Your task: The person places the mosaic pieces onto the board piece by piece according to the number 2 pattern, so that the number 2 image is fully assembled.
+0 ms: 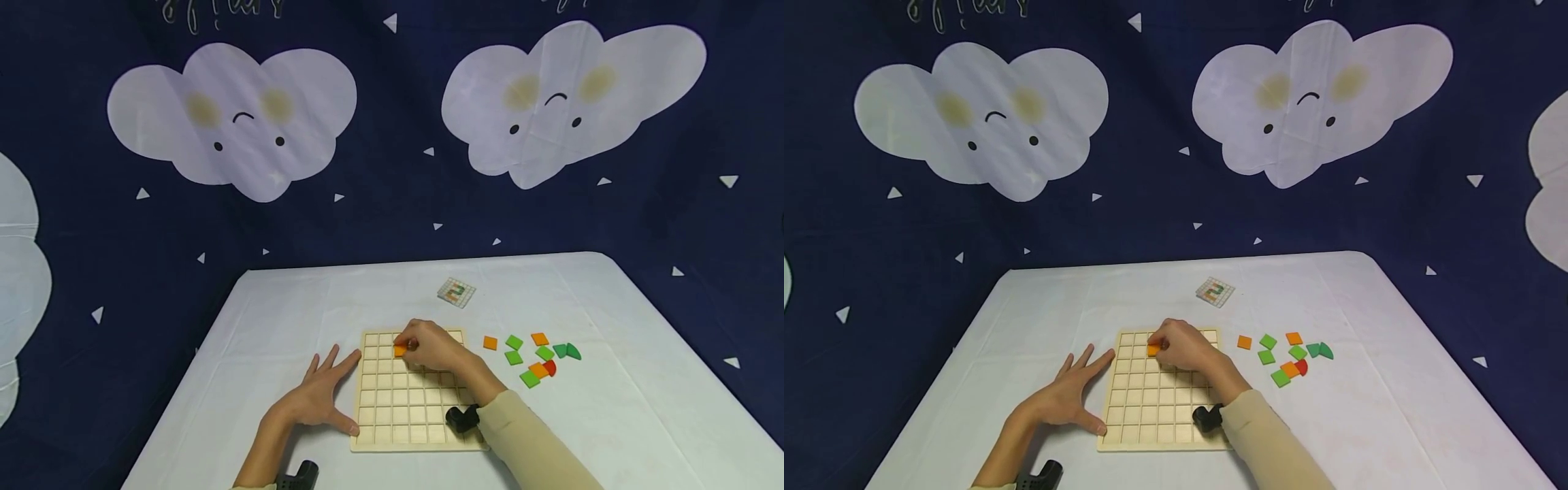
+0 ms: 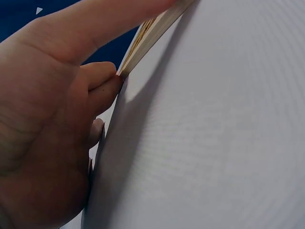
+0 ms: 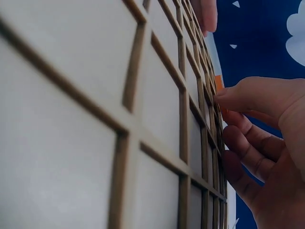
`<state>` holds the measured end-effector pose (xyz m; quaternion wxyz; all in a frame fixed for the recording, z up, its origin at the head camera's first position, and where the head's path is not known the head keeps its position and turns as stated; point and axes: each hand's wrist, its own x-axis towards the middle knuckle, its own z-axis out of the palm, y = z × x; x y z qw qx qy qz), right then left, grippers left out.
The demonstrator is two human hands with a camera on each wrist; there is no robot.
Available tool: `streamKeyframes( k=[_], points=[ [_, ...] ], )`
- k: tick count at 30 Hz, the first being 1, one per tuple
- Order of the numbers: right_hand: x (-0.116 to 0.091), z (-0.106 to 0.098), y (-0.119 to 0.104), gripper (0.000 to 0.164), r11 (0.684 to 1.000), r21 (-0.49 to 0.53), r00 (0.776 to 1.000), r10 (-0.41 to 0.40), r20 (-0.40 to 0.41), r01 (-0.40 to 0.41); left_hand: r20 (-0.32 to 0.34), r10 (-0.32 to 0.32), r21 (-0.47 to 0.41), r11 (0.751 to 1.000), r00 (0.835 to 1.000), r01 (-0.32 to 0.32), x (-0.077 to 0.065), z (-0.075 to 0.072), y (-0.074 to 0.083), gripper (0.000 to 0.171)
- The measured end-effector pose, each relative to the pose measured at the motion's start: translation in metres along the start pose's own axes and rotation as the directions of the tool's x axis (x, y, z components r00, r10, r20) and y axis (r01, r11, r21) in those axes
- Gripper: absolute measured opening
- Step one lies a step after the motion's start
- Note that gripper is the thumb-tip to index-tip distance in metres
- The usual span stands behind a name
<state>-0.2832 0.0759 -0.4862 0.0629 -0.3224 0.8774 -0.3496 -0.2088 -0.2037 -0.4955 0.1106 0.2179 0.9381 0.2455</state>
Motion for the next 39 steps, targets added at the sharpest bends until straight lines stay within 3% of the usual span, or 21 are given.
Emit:
streamKeyframes(
  k=[11,24,39],
  points=[
    [0.0002,0.0041,-0.0013,0.023,0.996,-0.080,1.000,-0.029,-0.002,0.029,-0.043,0.018,0.036,0.999,0.999,-0.017,0.0000,0.0025,0.0020,0.128],
    [0.0002,0.0041,-0.0034,0.022,0.997,-0.053,0.999,-0.050,-0.009,0.050,-0.039,0.028,0.048,0.999,0.999,-0.026,-0.0017,0.0027,0.0021,0.128],
    [-0.0016,0.0017,-0.0041,0.023,1.000,-0.020,1.000,-0.007,0.021,0.007,-0.059,0.027,0.051,0.998,0.998,-0.024,-0.0021,0.0048,0.0021,0.127]
  ],
)
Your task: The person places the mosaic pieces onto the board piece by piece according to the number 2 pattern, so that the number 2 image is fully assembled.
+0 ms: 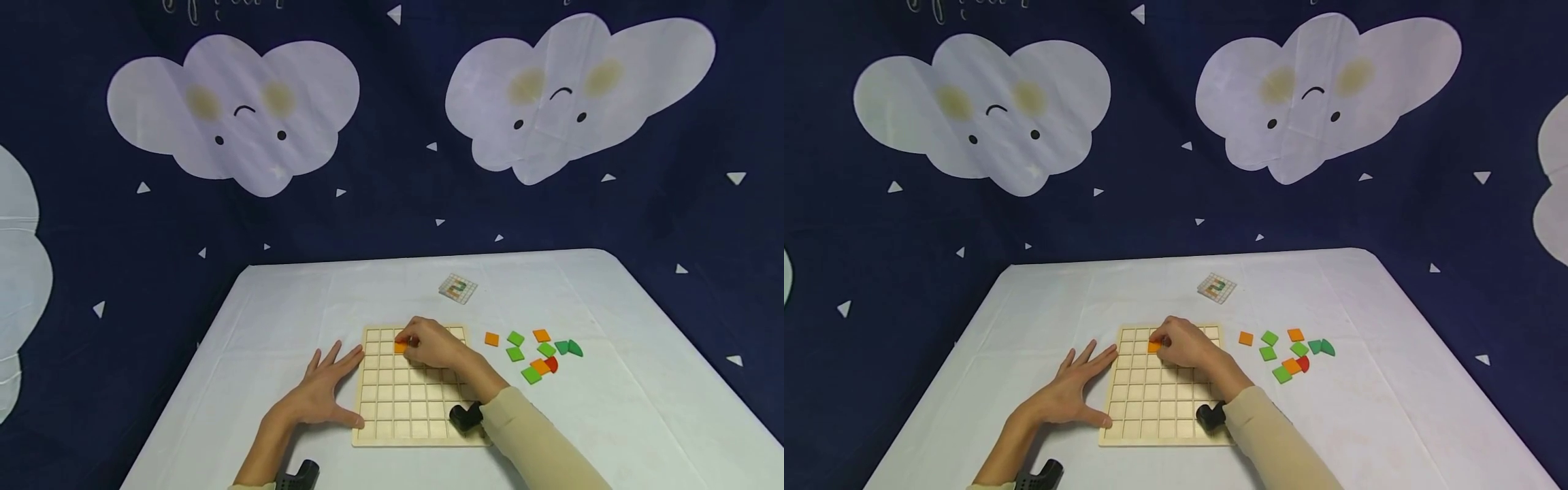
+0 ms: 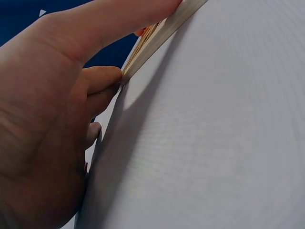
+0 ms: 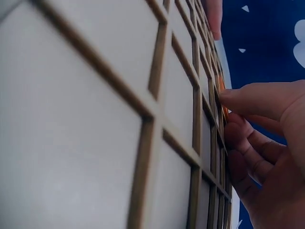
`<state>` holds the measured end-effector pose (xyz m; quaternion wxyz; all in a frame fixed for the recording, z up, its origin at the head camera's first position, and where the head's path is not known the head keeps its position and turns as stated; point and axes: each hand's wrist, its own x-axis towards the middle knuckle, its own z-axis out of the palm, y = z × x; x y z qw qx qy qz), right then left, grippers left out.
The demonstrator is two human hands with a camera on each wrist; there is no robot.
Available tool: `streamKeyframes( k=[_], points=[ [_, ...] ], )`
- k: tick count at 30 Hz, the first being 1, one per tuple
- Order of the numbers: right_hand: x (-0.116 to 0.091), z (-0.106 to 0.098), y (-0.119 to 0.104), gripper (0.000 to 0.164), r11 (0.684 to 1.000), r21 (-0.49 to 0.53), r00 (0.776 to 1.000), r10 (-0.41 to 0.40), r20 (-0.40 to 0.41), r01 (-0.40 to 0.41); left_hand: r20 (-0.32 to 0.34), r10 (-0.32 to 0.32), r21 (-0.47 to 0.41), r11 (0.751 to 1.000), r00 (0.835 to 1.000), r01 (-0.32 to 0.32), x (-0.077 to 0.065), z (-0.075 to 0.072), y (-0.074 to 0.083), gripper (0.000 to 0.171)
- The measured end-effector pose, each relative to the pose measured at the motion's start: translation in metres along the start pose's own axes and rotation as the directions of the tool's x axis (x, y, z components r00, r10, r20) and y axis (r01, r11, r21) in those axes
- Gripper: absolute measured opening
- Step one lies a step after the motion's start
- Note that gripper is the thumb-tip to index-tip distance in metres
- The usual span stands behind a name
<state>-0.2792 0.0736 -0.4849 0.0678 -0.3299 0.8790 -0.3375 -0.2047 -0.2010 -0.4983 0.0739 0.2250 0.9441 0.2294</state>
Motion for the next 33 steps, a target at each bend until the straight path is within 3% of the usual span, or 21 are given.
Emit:
streamKeyframes(
  k=[15,23,33],
  points=[
    [0.002,0.003,0.001,0.019,0.999,-0.035,0.999,0.011,-0.041,-0.012,0.001,-0.012,0.004,1.000,1.000,0.012,0.002,0.003,-0.001,0.127],
    [-0.006,-0.002,0.007,0.028,0.997,0.079,0.999,0.016,-0.040,-0.013,0.014,0.005,0.002,1.000,1.000,-0.005,0.000,0.001,-0.002,0.126],
    [-0.032,-0.020,0.016,0.026,0.993,0.114,0.995,0.015,-0.101,-0.004,0.006,0.009,-0.003,1.000,1.000,-0.009,0.000,0.001,0.000,0.127]
  ],
)
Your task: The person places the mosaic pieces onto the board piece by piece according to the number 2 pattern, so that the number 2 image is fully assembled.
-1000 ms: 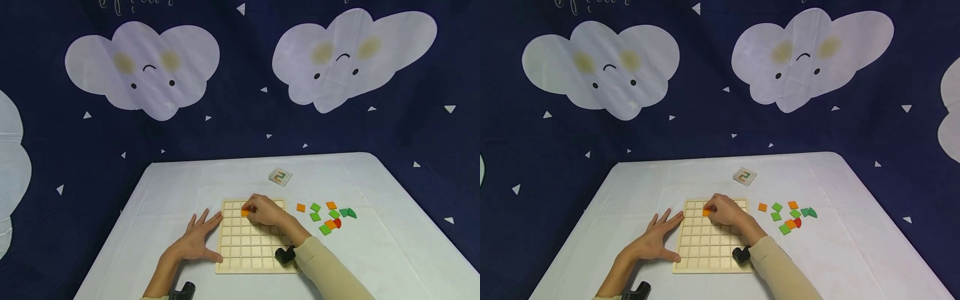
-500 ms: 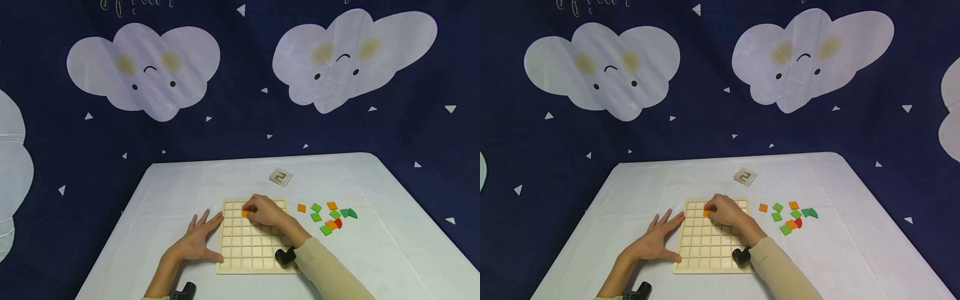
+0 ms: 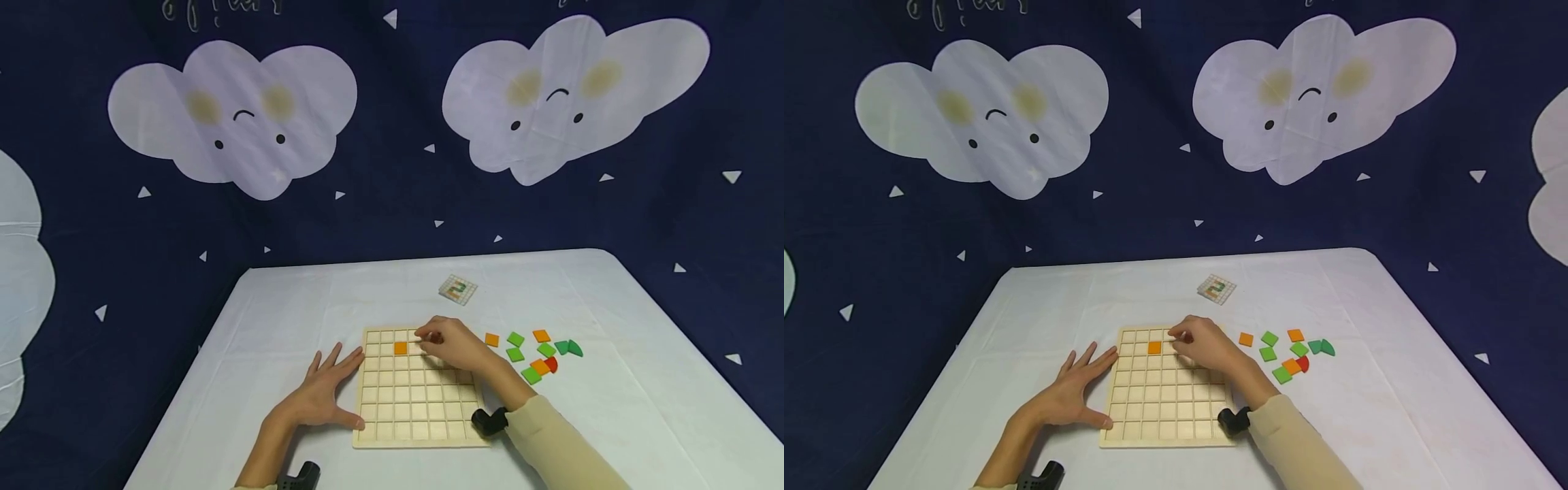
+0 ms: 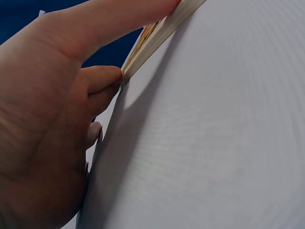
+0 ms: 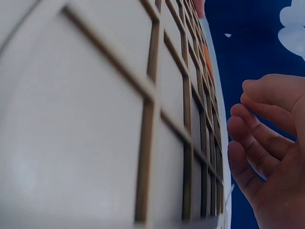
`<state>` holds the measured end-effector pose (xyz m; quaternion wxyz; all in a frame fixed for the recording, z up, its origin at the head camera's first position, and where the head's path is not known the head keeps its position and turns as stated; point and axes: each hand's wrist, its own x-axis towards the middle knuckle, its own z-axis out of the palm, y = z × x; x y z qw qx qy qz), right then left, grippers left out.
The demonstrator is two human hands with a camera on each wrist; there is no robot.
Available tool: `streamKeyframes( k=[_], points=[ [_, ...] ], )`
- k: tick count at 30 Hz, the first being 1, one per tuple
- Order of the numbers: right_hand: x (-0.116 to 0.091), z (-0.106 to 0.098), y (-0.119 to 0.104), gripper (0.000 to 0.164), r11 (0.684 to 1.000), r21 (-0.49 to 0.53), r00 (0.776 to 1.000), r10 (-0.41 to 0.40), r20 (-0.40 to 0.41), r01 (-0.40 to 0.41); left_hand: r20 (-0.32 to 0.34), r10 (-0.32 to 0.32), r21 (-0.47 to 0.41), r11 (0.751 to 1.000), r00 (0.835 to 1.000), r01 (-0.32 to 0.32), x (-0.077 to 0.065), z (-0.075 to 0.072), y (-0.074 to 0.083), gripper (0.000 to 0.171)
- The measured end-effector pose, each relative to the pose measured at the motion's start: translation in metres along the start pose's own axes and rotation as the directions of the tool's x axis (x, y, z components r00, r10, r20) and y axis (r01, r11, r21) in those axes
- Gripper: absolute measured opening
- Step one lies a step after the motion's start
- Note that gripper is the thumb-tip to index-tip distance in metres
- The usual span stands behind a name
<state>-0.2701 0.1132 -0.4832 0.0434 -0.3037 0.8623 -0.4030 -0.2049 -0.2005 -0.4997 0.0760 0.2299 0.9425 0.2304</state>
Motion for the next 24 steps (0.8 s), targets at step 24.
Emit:
streamKeyframes(
  k=[24],
  points=[
    [-0.049,-0.062,0.030,0.029,0.989,-0.052,0.971,0.124,-0.205,-0.137,-0.001,0.029,-0.030,0.999,1.000,-0.029,-0.003,0.001,-0.002,0.124]
  ],
)
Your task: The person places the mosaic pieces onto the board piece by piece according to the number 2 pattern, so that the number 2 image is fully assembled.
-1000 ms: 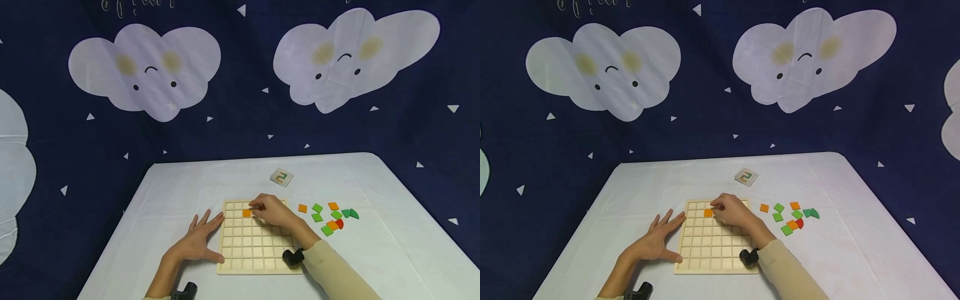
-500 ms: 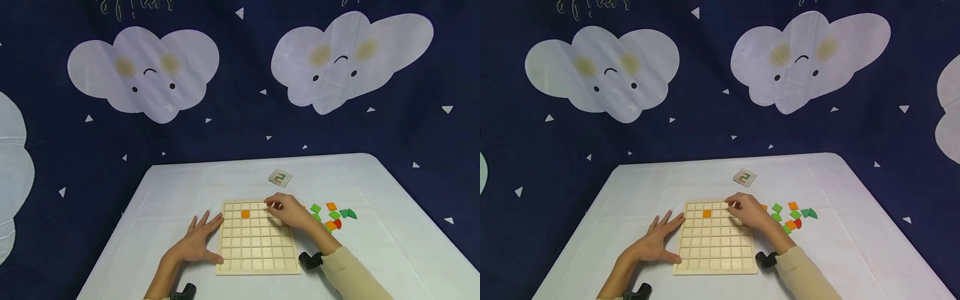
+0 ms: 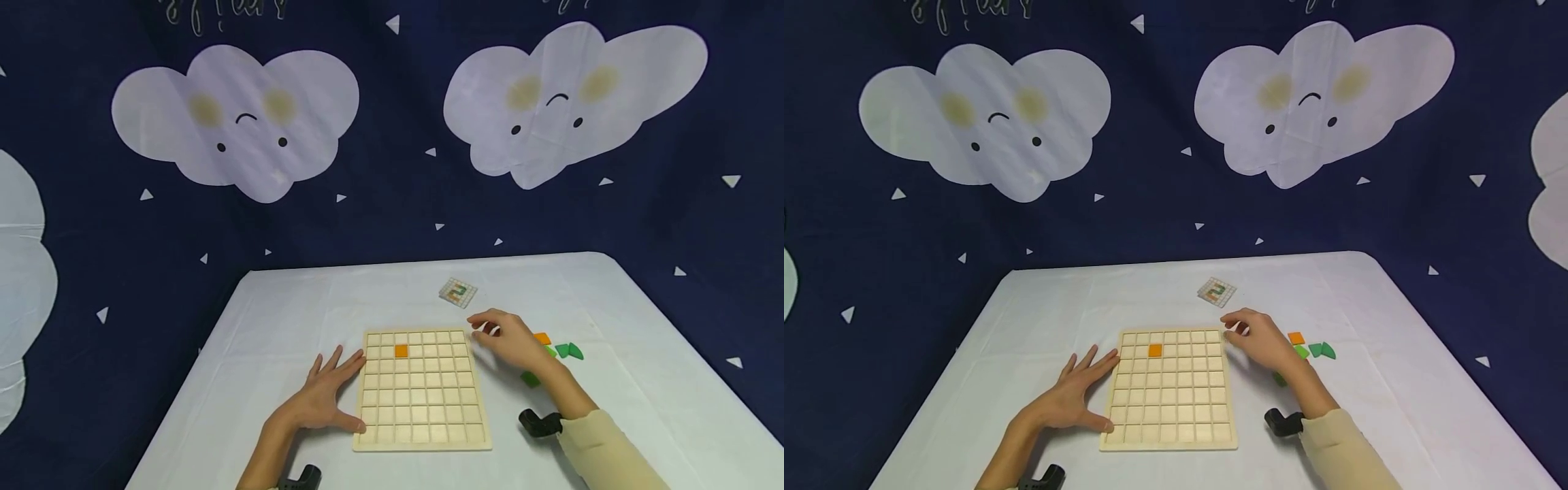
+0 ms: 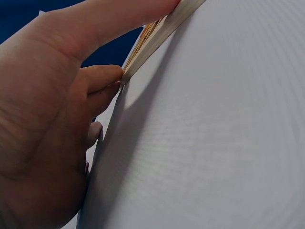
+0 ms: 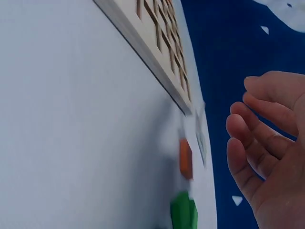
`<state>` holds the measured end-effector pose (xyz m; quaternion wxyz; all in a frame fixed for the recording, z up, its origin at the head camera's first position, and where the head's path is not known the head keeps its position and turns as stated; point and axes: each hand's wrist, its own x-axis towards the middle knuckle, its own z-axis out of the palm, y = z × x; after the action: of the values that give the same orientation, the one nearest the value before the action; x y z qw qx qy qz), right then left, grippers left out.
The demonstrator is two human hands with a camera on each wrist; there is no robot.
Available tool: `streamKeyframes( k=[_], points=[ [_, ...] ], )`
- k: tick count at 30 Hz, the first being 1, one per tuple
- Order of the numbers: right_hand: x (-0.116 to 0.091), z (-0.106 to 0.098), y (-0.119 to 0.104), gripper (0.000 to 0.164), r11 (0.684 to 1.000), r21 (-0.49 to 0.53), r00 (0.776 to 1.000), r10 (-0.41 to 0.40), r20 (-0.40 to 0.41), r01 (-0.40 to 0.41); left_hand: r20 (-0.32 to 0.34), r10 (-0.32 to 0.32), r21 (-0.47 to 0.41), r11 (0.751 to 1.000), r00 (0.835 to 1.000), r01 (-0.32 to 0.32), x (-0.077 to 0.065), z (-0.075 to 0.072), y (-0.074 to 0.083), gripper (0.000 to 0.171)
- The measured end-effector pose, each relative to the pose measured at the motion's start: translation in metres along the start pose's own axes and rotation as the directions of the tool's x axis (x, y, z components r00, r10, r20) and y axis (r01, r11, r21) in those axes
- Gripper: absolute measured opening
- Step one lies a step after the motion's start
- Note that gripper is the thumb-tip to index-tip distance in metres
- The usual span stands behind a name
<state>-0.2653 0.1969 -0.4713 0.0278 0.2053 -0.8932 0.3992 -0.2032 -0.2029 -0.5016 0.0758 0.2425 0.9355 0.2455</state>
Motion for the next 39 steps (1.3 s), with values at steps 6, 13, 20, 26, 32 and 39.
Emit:
streamKeyframes(
  k=[6,13,20,26,32,39],
  points=[
    [-0.011,-0.018,0.016,0.029,0.999,-0.022,0.999,0.038,-0.031,-0.039,0.009,0.005,-0.005,1.000,1.000,-0.005,-0.001,0.002,0.001,0.123],
    [-0.022,-0.033,0.037,0.030,0.989,-0.103,0.993,0.100,-0.061,-0.106,0.011,0.001,0.004,1.000,1.000,-0.001,0.002,0.002,0.003,0.123],
    [-0.034,-0.042,0.047,0.031,0.982,-0.120,0.988,0.135,-0.076,-0.144,0.008,-0.014,-0.003,1.000,1.000,0.015,0.000,0.000,0.003,0.123],
    [-0.043,-0.049,0.054,0.032,0.977,-0.127,0.984,0.163,-0.075,-0.171,-0.004,-0.006,-0.012,1.000,1.000,0.005,0.000,-0.002,0.003,0.122],
    [-0.045,-0.048,0.058,0.031,0.974,-0.139,0.983,0.169,-0.077,-0.178,-0.005,-0.007,-0.002,1.000,1.000,0.007,0.001,-0.002,0.001,0.124],
    [-0.042,-0.041,0.062,0.031,0.973,-0.149,0.983,0.165,-0.081,-0.175,0.006,-0.021,0.008,1.000,1.000,0.021,0.002,-0.002,0.002,0.124]
  ],
)
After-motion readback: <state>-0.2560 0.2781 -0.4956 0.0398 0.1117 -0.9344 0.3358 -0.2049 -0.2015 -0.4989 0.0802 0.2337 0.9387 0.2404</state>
